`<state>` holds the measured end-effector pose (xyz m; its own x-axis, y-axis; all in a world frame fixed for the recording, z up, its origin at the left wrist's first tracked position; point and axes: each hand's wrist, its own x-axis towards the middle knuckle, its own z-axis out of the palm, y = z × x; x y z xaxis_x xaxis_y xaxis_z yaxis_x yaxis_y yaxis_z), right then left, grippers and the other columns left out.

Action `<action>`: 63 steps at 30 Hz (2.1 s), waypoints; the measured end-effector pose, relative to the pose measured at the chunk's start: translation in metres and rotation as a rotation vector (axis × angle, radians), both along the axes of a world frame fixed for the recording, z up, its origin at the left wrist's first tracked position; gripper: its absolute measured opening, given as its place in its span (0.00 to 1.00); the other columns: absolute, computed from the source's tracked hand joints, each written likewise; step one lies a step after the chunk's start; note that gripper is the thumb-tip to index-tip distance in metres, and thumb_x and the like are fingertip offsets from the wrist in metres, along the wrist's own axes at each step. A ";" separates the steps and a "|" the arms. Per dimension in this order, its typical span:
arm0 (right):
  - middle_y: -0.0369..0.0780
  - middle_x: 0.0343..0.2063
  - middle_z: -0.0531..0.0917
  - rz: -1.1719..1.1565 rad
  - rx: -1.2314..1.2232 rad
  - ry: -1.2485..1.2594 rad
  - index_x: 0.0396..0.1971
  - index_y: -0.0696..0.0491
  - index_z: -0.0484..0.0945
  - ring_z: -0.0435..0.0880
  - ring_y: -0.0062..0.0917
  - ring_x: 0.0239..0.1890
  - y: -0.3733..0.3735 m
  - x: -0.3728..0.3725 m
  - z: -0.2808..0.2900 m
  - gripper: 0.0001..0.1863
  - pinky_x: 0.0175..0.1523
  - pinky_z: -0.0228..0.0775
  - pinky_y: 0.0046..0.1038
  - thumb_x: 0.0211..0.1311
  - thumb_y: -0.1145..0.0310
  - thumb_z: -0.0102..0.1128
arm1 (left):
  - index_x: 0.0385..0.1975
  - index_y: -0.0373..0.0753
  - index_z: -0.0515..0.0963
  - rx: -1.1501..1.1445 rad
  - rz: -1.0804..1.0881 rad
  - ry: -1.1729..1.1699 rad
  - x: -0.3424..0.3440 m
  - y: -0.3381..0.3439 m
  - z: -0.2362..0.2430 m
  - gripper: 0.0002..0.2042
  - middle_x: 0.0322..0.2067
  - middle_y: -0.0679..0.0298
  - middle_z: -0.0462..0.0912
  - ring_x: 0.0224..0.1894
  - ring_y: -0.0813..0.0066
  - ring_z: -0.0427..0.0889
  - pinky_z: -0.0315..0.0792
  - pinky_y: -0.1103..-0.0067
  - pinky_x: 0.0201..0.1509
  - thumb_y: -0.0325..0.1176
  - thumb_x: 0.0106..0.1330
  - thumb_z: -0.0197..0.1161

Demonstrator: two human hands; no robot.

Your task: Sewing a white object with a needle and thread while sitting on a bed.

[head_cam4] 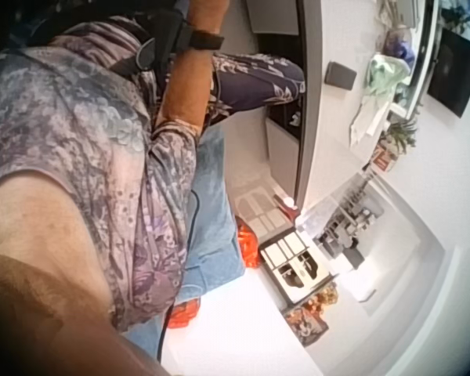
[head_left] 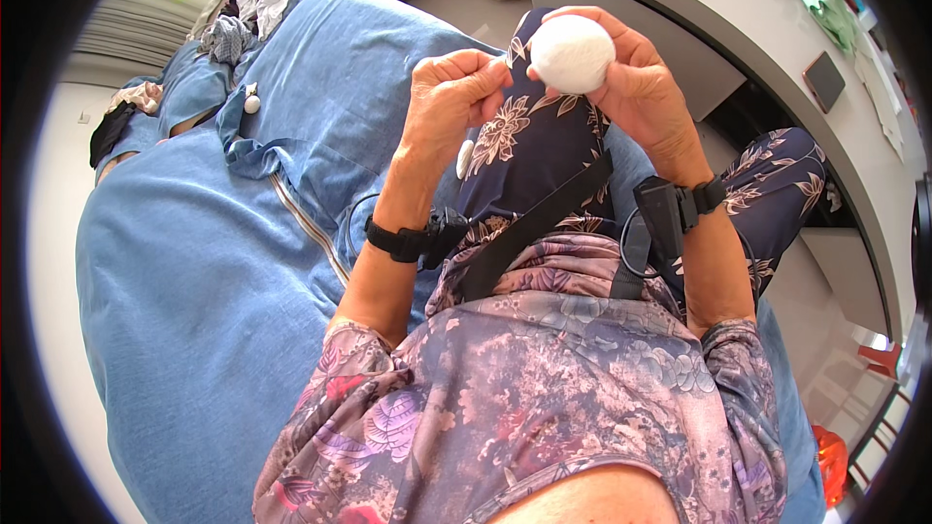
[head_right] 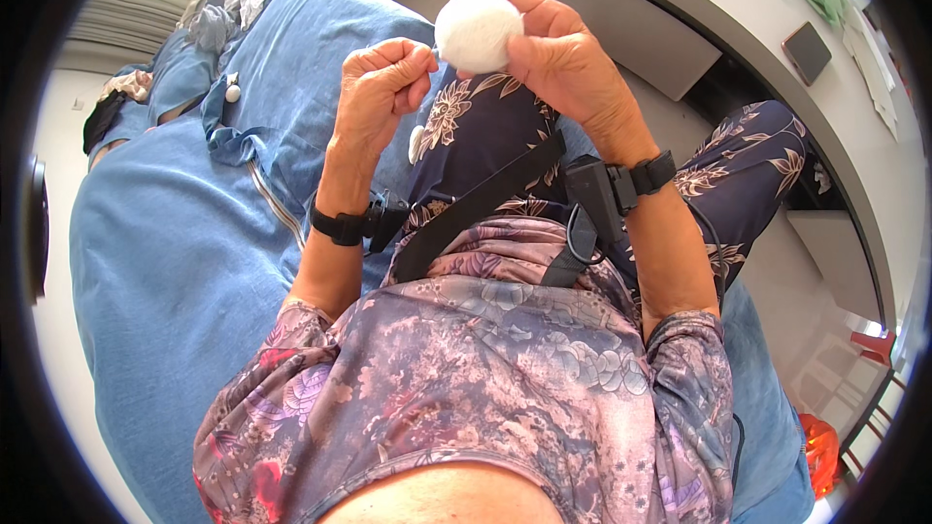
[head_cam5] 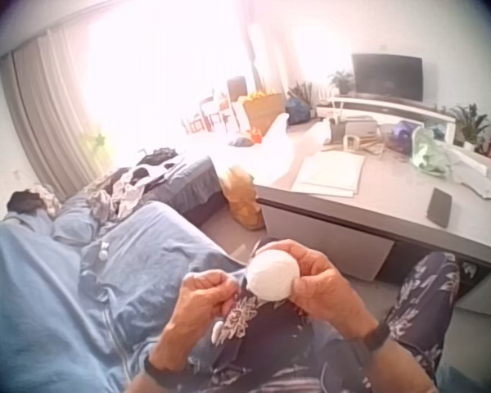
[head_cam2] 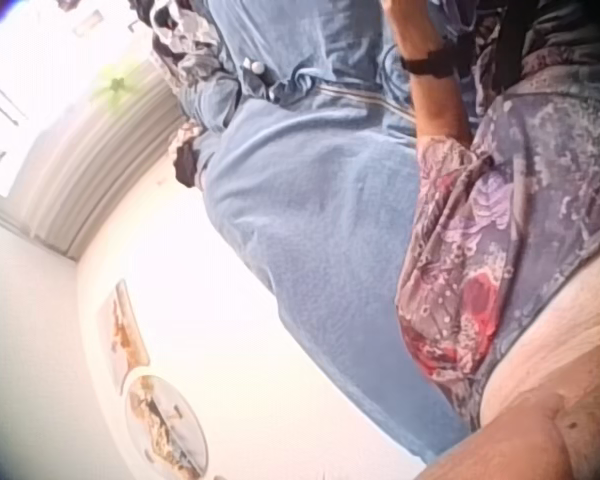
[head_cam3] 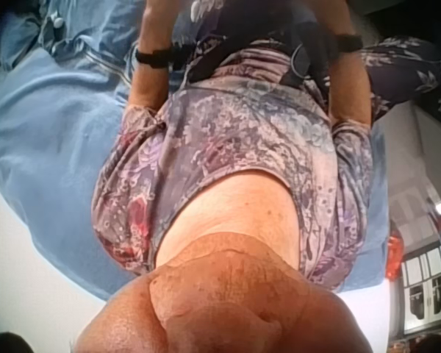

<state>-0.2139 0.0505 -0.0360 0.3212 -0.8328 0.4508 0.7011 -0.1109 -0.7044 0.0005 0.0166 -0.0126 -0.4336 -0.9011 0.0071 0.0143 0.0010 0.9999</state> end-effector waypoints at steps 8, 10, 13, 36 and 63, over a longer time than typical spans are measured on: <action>0.56 0.53 0.71 -0.160 0.154 -0.180 0.57 0.65 0.62 0.75 0.42 0.54 -0.014 0.001 -0.013 0.29 0.59 0.71 0.37 0.63 0.61 0.56 | 0.25 0.30 0.79 0.004 -0.046 -0.010 -0.004 0.022 0.007 0.08 0.13 0.68 0.73 0.13 0.88 0.64 0.52 0.89 0.16 0.27 0.64 0.58; 0.53 0.51 0.72 -0.176 0.191 -0.201 0.54 0.64 0.63 0.75 0.41 0.53 -0.018 -0.003 -0.021 0.28 0.59 0.70 0.40 0.63 0.60 0.57 | 0.25 0.30 0.79 0.004 -0.052 -0.036 -0.007 0.028 0.014 0.08 0.13 0.68 0.73 0.13 0.88 0.65 0.53 0.89 0.16 0.27 0.64 0.58; 0.49 0.48 0.74 -0.210 0.237 -0.225 0.51 0.63 0.65 0.77 0.37 0.51 -0.018 -0.003 -0.022 0.25 0.58 0.70 0.42 0.62 0.60 0.59 | 0.25 0.30 0.79 -0.034 -0.073 -0.088 -0.006 0.035 0.017 0.08 0.13 0.68 0.73 0.14 0.88 0.66 0.54 0.90 0.16 0.26 0.63 0.59; 0.39 0.47 0.76 -0.132 -0.013 0.405 0.60 0.54 0.68 0.76 0.25 0.50 0.005 0.014 0.005 0.40 0.58 0.66 0.25 0.43 0.67 0.74 | 0.27 0.33 0.80 -0.183 0.031 -0.163 -0.004 -0.016 0.022 0.06 0.16 0.70 0.75 0.17 0.89 0.68 0.60 0.91 0.20 0.28 0.64 0.60; 0.52 0.51 0.74 -0.040 0.214 -0.463 0.51 0.63 0.69 0.70 0.46 0.58 -0.018 -0.004 -0.016 0.26 0.64 0.58 0.54 0.63 0.57 0.55 | 0.26 0.31 0.80 0.013 -0.124 -0.135 -0.007 0.038 0.004 0.07 0.13 0.69 0.73 0.14 0.88 0.68 0.54 0.90 0.17 0.27 0.63 0.60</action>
